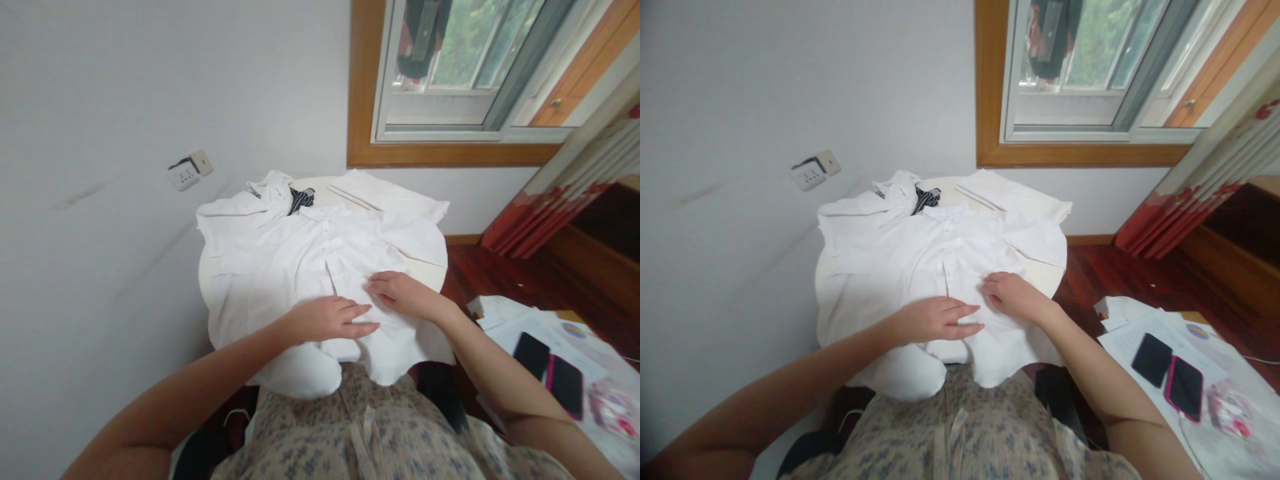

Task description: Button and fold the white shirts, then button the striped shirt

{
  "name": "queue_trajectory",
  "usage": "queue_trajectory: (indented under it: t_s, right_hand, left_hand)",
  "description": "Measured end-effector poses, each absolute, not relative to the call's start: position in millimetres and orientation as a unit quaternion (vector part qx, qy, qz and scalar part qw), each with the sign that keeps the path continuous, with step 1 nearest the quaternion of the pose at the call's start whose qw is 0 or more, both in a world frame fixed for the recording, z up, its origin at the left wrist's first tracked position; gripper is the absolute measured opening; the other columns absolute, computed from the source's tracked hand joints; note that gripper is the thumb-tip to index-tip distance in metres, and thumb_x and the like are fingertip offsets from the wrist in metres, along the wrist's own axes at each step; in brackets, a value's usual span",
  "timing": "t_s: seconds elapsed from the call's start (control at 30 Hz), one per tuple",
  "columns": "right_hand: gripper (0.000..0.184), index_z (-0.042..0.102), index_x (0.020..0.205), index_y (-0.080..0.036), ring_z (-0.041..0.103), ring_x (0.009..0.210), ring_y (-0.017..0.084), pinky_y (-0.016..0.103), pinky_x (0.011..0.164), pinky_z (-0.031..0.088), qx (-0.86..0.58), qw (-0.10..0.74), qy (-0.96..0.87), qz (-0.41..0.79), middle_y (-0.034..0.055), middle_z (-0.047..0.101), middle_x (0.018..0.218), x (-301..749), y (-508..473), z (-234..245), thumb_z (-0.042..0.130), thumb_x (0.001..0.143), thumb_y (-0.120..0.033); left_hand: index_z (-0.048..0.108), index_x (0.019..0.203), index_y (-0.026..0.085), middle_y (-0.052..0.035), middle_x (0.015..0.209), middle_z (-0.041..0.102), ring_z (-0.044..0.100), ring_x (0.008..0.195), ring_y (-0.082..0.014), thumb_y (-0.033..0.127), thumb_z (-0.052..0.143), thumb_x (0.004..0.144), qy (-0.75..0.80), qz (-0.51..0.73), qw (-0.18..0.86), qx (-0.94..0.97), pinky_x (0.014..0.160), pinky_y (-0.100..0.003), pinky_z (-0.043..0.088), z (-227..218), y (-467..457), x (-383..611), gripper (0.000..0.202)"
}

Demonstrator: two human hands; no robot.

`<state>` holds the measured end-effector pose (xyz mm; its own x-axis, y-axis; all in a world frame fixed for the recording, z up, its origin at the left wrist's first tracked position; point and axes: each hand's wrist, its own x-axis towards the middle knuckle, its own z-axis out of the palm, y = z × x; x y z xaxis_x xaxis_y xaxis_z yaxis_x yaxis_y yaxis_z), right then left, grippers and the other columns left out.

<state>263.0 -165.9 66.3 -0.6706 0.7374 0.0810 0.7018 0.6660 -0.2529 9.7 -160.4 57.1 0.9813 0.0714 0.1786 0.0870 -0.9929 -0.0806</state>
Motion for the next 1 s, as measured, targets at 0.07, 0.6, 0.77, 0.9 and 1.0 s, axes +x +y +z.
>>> queue_trajectory:
  t_s: [0.07,0.6,0.77,0.9,1.0]
  right_hand:
    - [0.035,0.062,0.122,-0.02,0.05,0.124,0.025,0.041,0.1,0.042,-0.415,0.086,-0.903,0.073,0.0126,0.053,0.136,262,-166,61,0.046,0.091,-0.017]
    - [0.061,0.037,0.145,-0.026,0.025,0.14,0.033,0.056,0.109,0.026,-0.494,0.024,-0.869,0.026,0.0116,0.029,0.153,236,-116,48,0.032,0.094,-0.059]
    - [0.056,0.032,0.147,-0.023,0.021,0.142,0.032,0.051,0.111,0.024,-0.509,0.017,-0.861,0.01,0.0114,0.027,0.154,195,-55,46,0.032,0.097,-0.049]
    - [0.055,0.029,0.148,-0.019,0.021,0.141,0.032,0.053,0.111,0.023,-0.557,0.028,-0.83,0.0,0.0125,0.027,0.154,172,-20,33,0.03,0.098,-0.041]
    - [0.058,0.028,0.148,-0.019,0.019,0.142,0.033,0.057,0.11,0.02,-0.592,0.054,-0.804,-0.002,0.0128,0.025,0.155,168,-10,18,0.022,0.098,-0.048]
  left_hand:
    - [0.053,0.127,0.025,-0.0096,0.127,0.06,0.06,0.109,-0.0198,0.015,0.041,0.095,-0.049,-0.11,0.014,-0.993,0.09,-0.032,0.049,57,-164,8,0.036]
    - [0.057,0.127,0.027,-0.0038,0.141,0.051,0.042,0.133,-0.0201,0.035,0.039,0.096,-0.266,-0.14,-0.09,-0.95,0.113,-0.043,0.03,62,-132,-27,0.037]
    - [0.039,0.142,0.031,-0.0051,0.152,0.033,0.027,0.141,-0.0282,0.051,0.041,0.093,-0.436,-0.115,0.003,-0.893,0.114,-0.051,0.022,19,-105,-33,0.054]
    - [0.037,0.143,0.034,-0.0046,0.154,0.031,0.023,0.142,-0.0295,0.052,0.038,0.093,-0.449,-0.103,0.003,-0.888,0.114,-0.054,0.019,2,-110,-33,0.053]
    - [0.038,0.142,0.033,-0.0051,0.153,0.031,0.023,0.142,-0.0294,0.052,0.038,0.093,-0.452,-0.107,0.0,-0.886,0.114,-0.054,0.019,4,-115,-32,0.053]
